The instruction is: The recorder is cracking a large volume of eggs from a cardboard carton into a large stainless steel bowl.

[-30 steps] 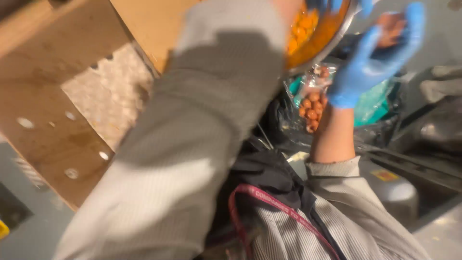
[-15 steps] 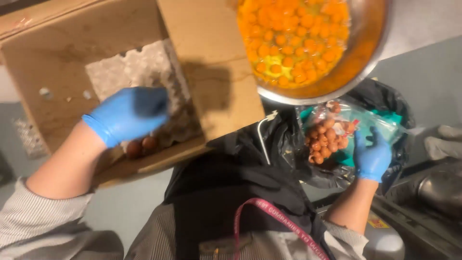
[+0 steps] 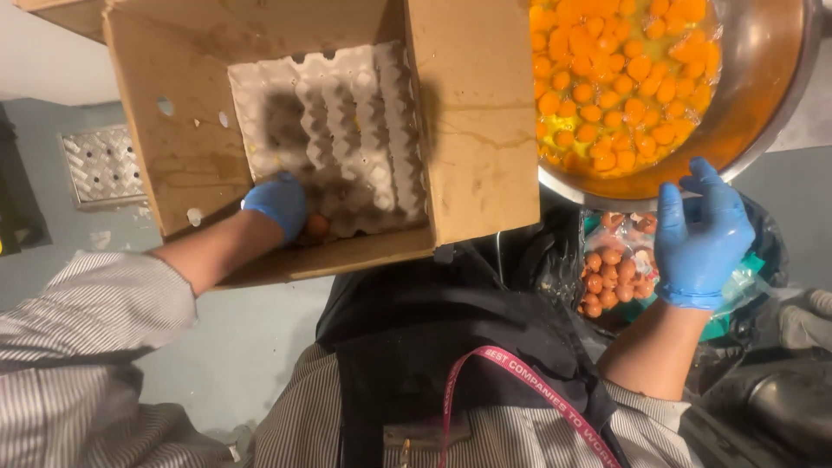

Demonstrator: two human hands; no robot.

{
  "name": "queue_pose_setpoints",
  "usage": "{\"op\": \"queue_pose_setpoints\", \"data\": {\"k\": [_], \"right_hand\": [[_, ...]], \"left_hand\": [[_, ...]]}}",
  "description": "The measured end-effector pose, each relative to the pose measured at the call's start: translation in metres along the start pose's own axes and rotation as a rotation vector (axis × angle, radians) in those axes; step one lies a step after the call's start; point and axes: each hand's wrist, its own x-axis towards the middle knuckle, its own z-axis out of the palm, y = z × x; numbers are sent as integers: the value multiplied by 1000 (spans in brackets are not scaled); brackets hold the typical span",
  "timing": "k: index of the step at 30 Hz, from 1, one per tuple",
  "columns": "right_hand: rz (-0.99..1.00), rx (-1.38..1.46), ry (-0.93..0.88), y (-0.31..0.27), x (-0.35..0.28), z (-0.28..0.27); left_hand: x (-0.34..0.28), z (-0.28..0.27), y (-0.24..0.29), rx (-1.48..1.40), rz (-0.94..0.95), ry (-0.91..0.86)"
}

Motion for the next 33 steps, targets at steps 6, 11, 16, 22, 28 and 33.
{"op": "queue_pose_setpoints", "data": {"k": [6, 11, 16, 22, 28, 33], "right_hand": [[-3, -66, -36, 2, -7, 7], [57, -17, -15, -6, -4, 4], [-14, -48, -20, -24, 0, 9], [-85, 34, 35, -102, 6, 14], [-465, 205, -237, -145, 4, 46], [-182, 208, 18, -66, 17, 65]], "left_hand": [[-26, 5, 24, 18, 248, 92], [-27, -20, 40, 134, 274, 90], [-56, -74, 51, 213, 258, 115], [-128, -191, 80, -258, 398, 506], [-153, -218, 186, -525, 774, 736], [-131, -210, 164, -862, 744, 722]]}}
